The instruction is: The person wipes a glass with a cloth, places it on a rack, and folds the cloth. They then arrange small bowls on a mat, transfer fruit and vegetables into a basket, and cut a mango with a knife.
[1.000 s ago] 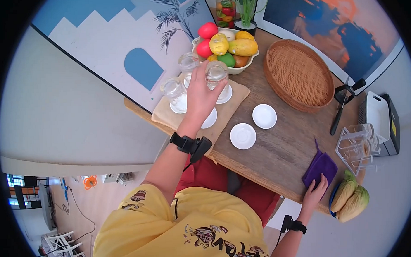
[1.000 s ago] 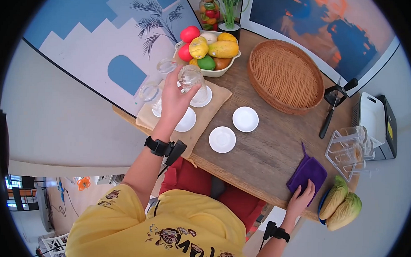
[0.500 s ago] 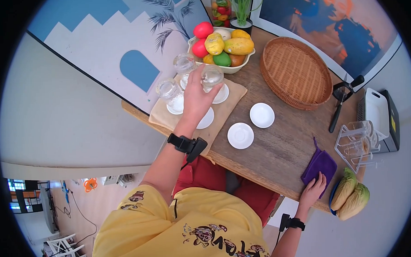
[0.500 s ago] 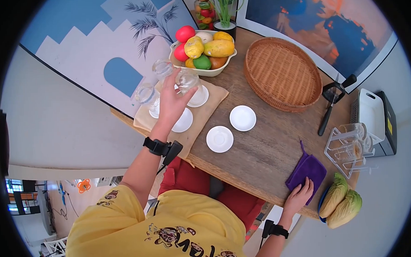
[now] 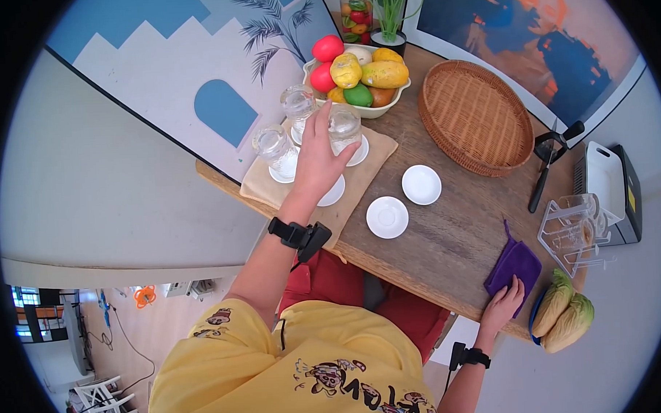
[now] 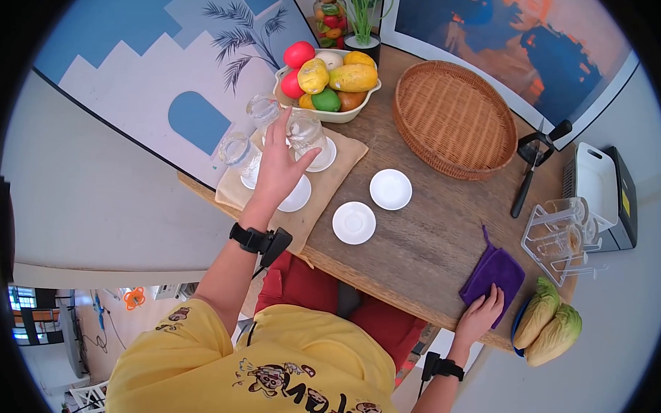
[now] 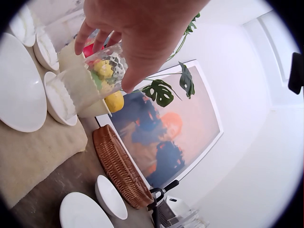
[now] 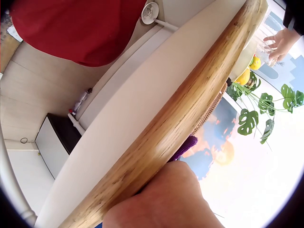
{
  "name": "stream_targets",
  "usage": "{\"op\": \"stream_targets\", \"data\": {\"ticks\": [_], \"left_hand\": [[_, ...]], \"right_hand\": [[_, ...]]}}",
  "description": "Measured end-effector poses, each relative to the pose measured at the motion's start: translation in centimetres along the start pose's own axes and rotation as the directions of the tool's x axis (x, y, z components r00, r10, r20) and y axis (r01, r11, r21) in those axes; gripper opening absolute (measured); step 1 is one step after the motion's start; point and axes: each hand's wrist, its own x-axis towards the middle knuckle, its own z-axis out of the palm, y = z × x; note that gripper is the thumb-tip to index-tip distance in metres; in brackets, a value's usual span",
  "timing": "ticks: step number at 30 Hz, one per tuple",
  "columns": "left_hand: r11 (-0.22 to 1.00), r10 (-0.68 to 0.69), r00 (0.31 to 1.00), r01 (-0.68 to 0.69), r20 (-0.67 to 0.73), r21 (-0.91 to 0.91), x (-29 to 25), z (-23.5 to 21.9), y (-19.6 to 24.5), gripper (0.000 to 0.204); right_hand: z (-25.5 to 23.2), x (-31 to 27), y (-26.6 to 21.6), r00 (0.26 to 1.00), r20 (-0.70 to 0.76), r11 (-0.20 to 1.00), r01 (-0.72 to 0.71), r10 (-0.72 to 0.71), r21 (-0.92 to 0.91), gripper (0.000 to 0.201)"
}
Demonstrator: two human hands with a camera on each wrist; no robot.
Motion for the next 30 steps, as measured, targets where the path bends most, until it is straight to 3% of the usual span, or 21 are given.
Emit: {"op": "stream_targets", "data": {"ticks": [2, 4, 6, 8, 10, 12, 13, 14, 15, 16, 17, 18, 20, 22, 24, 27, 30], "left_hand": [[0.998, 0.045, 0.998, -0.044, -0.041, 0.035, -0.3, -0.3, 0.6, 0.080], [0.955, 0.220, 0.935, -0.148, -0.280, 0.257, -1.0, -0.8, 1.5, 0.068], [0.961, 0.267, 0.904, -0.222, -0.335, 0.168, -3.0, -0.6, 2.8, 0.054], [0.907, 0.422, 0.894, -0.415, -0.152, 0.077, -5.7, 0.1, 3.8, 0.045], [0.867, 0.498, 0.851, -0.485, 0.168, -0.115, -9.2, 1.2, 5.2, 0.040], [0.767, 0.641, 0.664, -0.569, 0.385, -0.297, -12.8, 3.2, 5.2, 0.041], [0.746, 0.666, 0.645, -0.580, 0.374, -0.328, -13.8, 4.1, 5.6, 0.041], [0.715, 0.698, 0.562, -0.571, 0.443, -0.403, -14.7, 4.8, 6.0, 0.043], [0.690, 0.722, 0.473, -0.554, 0.505, -0.466, -15.2, 5.4, 6.4, 0.045], [0.683, 0.728, 0.468, -0.558, 0.501, -0.471, -15.5, 6.0, 6.6, 0.045], [0.696, 0.714, 0.451, -0.543, 0.536, -0.469, -15.8, 6.5, 6.8, 0.047], [0.710, 0.697, 0.436, -0.529, 0.570, -0.464, -15.9, 7.0, 6.8, 0.049], [0.703, 0.702, 0.426, -0.545, 0.571, -0.457, -15.9, 8.0, 6.2, 0.049], [0.695, 0.706, 0.415, -0.561, 0.574, -0.450, -15.6, 8.4, 5.9, 0.050], [0.671, 0.719, 0.392, -0.607, 0.574, -0.426, -15.7, 8.6, 5.7, 0.050], [0.665, 0.731, 0.412, -0.609, 0.544, -0.432, -15.8, 8.8, 5.5, 0.050], [0.675, 0.722, 0.421, -0.600, 0.549, -0.428, -15.7, 8.8, 5.5, 0.049]], "right_hand": [[0.0, 0.0, 0.0, 1.000, -0.006, 1.000, 0.002, -0.002, 0.000, 0.036], [-0.1, 0.0, -0.1, 1.000, -0.001, 1.000, 0.008, -0.008, 0.005, 0.037], [0.2, 0.0, -0.1, 1.000, -0.009, 1.000, 0.000, 0.000, 0.029, 0.039], [-0.4, 0.3, -0.7, 1.000, -0.005, 0.999, -0.009, 0.009, 0.033, 0.039], [-2.1, 1.1, -1.6, 0.999, 0.033, 1.000, -0.001, 0.001, 0.015, 0.033], [-3.6, 2.4, -1.6, 0.996, 0.090, 0.999, -0.005, 0.000, 0.051, 0.026], [-4.1, 3.2, -1.4, 0.992, 0.122, 0.996, -0.012, 0.000, 0.092, 0.022], [-4.2, 4.5, -0.4, 0.999, 0.045, 0.975, 0.001, -0.011, 0.223, 0.019], [-5.5, 6.2, -0.7, 0.995, 0.054, 0.947, -0.098, 0.086, 0.307, 0.020], [-5.5, 7.9, 1.1, 0.996, -0.021, 0.924, -0.071, 0.085, 0.375, 0.021], [-7.5, 10.0, 0.9, 0.986, -0.036, 0.945, -0.147, 0.164, 0.291, 0.021], [-8.5, 12.0, 1.8, 0.974, -0.180, 0.960, -0.089, 0.141, 0.267, 0.020], [-10.3, 16.9, 3.8, 0.957, -0.244, 0.966, -0.096, 0.155, 0.238, 0.021], [-12.2, 21.6, 4.2, 0.971, -0.197, 0.954, -0.074, 0.135, 0.289, 0.025], [-12.9, 25.4, 4.8, 0.976, -0.213, 0.989, 0.066, -0.037, 0.131, 0.032], [-12.9, 29.5, 6.5, 0.982, -0.131, 0.990, 0.140, -0.137, 0.014, 0.041], [-12.2, 32.0, 9.9, 0.996, -0.053, 0.990, 0.071, -0.078, -0.122, 0.052]]}}
